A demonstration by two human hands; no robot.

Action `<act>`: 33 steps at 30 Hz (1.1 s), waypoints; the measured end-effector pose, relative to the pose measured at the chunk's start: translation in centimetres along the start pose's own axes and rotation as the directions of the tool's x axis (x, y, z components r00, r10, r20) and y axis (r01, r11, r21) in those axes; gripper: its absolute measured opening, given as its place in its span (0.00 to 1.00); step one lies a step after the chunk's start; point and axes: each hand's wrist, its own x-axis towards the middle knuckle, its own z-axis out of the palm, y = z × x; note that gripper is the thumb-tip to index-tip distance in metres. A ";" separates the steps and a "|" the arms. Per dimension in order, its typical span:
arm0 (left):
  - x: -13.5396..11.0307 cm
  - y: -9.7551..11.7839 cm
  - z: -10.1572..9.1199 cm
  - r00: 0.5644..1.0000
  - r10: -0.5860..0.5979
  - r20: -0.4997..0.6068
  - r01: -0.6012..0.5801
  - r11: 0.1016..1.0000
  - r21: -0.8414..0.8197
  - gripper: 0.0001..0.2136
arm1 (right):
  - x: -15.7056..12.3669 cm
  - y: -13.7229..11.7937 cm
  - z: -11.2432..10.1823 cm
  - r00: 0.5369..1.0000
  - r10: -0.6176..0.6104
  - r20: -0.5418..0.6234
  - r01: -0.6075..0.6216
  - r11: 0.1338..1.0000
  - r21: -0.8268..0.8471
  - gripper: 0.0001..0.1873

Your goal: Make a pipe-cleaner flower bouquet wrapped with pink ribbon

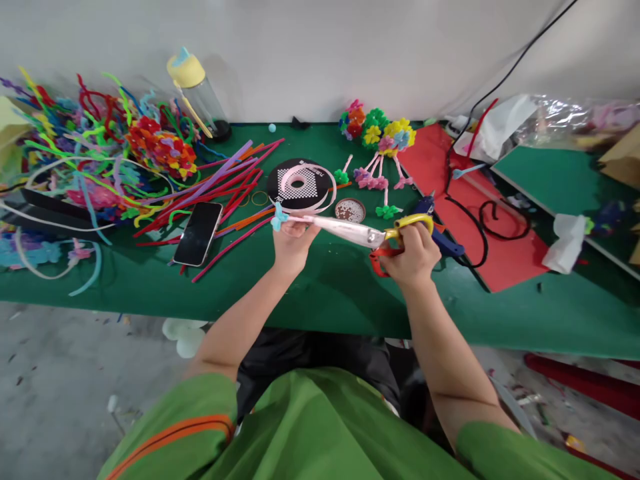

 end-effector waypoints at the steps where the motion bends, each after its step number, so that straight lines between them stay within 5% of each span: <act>1: 0.1 0.1 -0.1 1.000 -0.006 0.010 0.006 1.000 -0.017 0.10 | 0.0 0.1 0.0 0.999 -0.033 0.027 0.034 0.998 -0.043 0.02; 8: 0.5 0.0 -0.2 1.000 -0.029 0.001 0.029 0.999 -0.042 0.12 | -0.2 0.3 0.3 0.989 -0.091 0.119 0.116 0.968 -0.223 0.07; 21: 0.6 0.4 -0.2 0.997 -0.010 -0.073 0.007 0.999 -0.033 0.12 | 0.3 -0.1 0.2 0.955 0.102 0.280 -0.022 0.961 -0.274 0.09; 33: 0.7 0.2 -1.0 0.961 0.275 -0.034 -0.260 0.936 0.238 0.08 | 0.1 0.0 0.3 0.899 0.107 0.424 -0.032 0.983 -0.181 0.08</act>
